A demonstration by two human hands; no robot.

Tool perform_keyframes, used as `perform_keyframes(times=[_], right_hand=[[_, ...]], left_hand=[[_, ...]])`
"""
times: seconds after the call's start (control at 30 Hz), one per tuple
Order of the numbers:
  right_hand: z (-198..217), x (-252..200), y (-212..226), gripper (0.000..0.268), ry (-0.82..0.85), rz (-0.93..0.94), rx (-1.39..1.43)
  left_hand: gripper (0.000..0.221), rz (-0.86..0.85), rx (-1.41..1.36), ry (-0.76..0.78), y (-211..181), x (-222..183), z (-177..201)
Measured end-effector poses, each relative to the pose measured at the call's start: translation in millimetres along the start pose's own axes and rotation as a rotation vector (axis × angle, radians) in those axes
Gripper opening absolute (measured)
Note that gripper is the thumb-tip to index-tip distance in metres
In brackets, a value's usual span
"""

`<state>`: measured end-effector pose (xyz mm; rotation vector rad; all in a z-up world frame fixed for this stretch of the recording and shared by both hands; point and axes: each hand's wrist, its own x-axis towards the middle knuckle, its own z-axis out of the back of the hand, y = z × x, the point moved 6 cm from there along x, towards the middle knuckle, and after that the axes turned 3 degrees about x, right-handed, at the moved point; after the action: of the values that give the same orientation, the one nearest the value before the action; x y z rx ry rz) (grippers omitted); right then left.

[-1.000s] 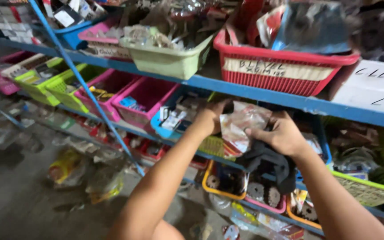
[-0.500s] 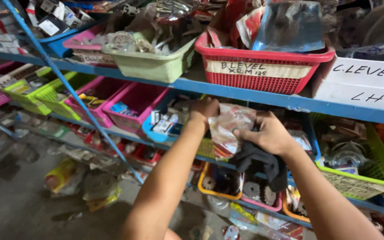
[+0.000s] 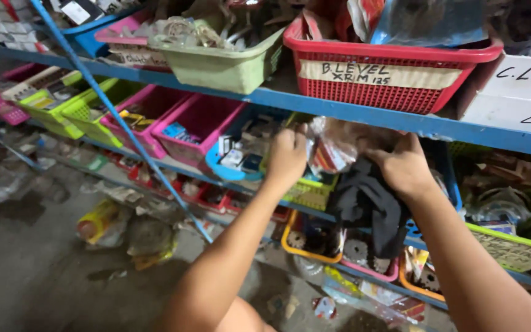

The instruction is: Searching through bins of motorcycle parts on a low shelf while sitting on the floor.

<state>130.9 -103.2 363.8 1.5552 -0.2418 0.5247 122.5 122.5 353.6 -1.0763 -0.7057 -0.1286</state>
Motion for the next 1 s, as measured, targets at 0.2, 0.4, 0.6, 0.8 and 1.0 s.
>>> perform_keyframes(times=[0.2, 0.4, 0.6, 0.8, 1.0], right_hand=[[-33.3, -11.0, 52.7, 0.037, 0.115, 0.032, -0.496], [-65.3, -22.3, 75.8, 0.04, 0.067, 0.019, -0.477], [-33.3, -24.1, 43.2, 0.049, -0.006, 0.085, -0.521], [-42.1, -37.3, 60.2, 0.026, -0.04, 0.466, -0.779], [-62.6, -97.3, 69.7, 0.007, -0.244, 0.573, -0.698]], left_hand=[[0.038, 0.222, -0.516, 0.063, -14.1, -34.4, -13.4], [0.047, 0.359, -0.877, 0.334, 6.2, -42.1, -40.1], [0.023, 0.203, -0.716, 0.24, -5.8, -47.2, -35.3], [0.023, 0.29, -0.714, 0.147, 12.0, -39.5, -31.8], [0.022, 0.285, -0.654, 0.096, 18.9, -104.0, -31.0]])
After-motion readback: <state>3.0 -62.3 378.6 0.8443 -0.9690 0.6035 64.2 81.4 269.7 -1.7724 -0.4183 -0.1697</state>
